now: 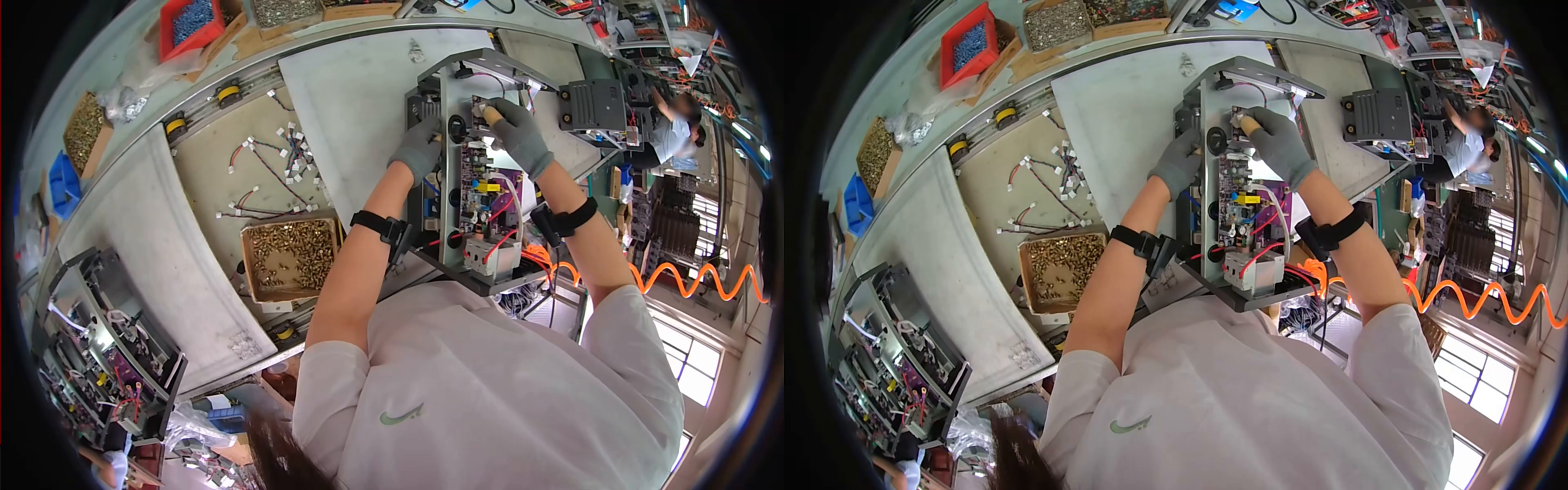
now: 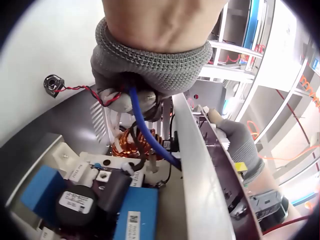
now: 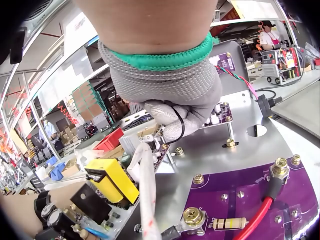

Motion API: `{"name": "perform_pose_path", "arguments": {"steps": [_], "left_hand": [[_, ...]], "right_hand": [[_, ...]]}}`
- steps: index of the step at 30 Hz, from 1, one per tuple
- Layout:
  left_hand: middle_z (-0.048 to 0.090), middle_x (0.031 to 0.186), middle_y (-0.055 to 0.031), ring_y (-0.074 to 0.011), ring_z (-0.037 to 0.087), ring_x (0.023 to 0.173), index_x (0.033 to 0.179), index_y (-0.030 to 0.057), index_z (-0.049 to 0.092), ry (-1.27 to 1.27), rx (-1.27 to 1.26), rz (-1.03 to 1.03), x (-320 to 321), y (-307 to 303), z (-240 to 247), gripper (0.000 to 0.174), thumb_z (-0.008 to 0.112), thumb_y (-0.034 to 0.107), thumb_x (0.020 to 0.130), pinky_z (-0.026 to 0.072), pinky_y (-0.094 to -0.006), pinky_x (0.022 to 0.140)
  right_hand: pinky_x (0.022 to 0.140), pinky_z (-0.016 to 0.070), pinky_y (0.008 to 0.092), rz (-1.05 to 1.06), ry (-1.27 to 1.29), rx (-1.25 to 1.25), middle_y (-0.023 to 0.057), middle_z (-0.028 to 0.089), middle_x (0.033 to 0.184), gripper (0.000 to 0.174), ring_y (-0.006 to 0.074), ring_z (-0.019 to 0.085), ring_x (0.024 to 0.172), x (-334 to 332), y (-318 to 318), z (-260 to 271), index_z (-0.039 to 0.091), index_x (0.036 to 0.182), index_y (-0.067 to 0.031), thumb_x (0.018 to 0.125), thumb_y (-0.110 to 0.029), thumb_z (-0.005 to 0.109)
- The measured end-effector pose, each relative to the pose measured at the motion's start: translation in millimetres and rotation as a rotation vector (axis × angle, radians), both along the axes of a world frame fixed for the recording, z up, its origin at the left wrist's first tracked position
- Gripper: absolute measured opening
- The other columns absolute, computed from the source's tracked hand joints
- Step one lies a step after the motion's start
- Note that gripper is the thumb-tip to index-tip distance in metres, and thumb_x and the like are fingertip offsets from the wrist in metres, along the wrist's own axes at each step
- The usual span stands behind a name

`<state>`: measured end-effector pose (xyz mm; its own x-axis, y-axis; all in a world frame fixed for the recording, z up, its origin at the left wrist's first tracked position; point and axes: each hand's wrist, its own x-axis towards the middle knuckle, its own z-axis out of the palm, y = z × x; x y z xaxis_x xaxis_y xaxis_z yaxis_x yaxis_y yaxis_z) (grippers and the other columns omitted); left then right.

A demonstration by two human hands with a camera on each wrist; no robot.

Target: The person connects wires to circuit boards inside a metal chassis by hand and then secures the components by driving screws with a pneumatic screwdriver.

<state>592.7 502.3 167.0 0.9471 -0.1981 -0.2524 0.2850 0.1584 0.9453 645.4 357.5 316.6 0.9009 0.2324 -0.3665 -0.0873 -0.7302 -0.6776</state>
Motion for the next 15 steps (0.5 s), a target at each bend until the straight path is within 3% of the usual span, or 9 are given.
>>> {"name": "perform_pose_path", "arguments": {"steps": [4, 6, 10, 13, 15], "left_hand": [[0.061, 0.081, -0.0092, -0.0126, 0.056, 0.066, 0.107, 0.0021, 0.059, -0.190, 0.065, -0.048, 1.8, 12.7, 6.3, 0.031, 0.047, -0.001, 0.079, 0.0467, -0.0267, 0.061], [0.062, 0.082, -0.0067, -0.0118, 0.057, 0.070, 0.105, 0.0018, 0.063, 0.024, -0.219, -0.058, -1.6, 17.5, 13.7, 0.034, 0.047, -0.003, 0.076, 0.0466, -0.0252, 0.063], [0.062, 0.083, -0.0051, -0.0112, 0.057, 0.072, 0.111, 0.0011, 0.060, 0.005, -0.154, -0.125, 3.1, 19.4, 12.2, 0.036, 0.047, -0.001, 0.077, 0.0470, -0.0254, 0.063], [0.062, 0.087, -0.0050, -0.0112, 0.057, 0.074, 0.113, 0.0006, 0.059, 0.150, -0.281, -0.115, 5.1, 16.6, 8.1, 0.035, 0.048, 0.002, 0.079, 0.0476, -0.0258, 0.063], [0.061, 0.089, -0.0045, -0.0112, 0.057, 0.074, 0.114, 0.0007, 0.057, 0.213, -0.522, -0.068, 5.8, 10.3, -3.4, 0.035, 0.049, 0.006, 0.081, 0.0478, -0.0262, 0.063]], "right_hand": [[0.049, 0.0484, 0.0223, 0.042, -0.014, -0.001, 0.0042, 0.057, 0.070, 0.026, 0.0082, 0.055, 0.057, 0.8, -0.8, 1.3, 0.062, 0.105, -0.0029, 0.088, -0.017, 0.050], [0.049, 0.0486, 0.0225, 0.042, -0.010, -0.016, 0.0042, 0.058, 0.071, 0.026, 0.0082, 0.055, 0.056, -1.1, 4.3, 6.8, 0.062, 0.105, -0.0030, 0.088, -0.019, 0.050], [0.048, 0.0488, 0.0227, 0.051, -0.029, -0.002, 0.0047, 0.062, 0.076, 0.026, 0.0084, 0.056, 0.055, 0.1, 1.0, 2.4, 0.063, 0.105, -0.0036, 0.090, -0.022, 0.051], [0.049, 0.0480, 0.0219, 0.080, 0.000, -0.002, 0.0045, 0.061, 0.078, 0.028, 0.0081, 0.055, 0.056, 0.6, 3.6, 5.5, 0.061, 0.107, -0.0017, 0.088, -0.017, 0.047], [0.050, 0.0468, 0.0212, 0.092, 0.023, -0.011, 0.0040, 0.059, 0.079, 0.030, 0.0077, 0.053, 0.057, 0.3, 3.2, 8.2, 0.058, 0.109, 0.0002, 0.086, -0.012, 0.044]]}}
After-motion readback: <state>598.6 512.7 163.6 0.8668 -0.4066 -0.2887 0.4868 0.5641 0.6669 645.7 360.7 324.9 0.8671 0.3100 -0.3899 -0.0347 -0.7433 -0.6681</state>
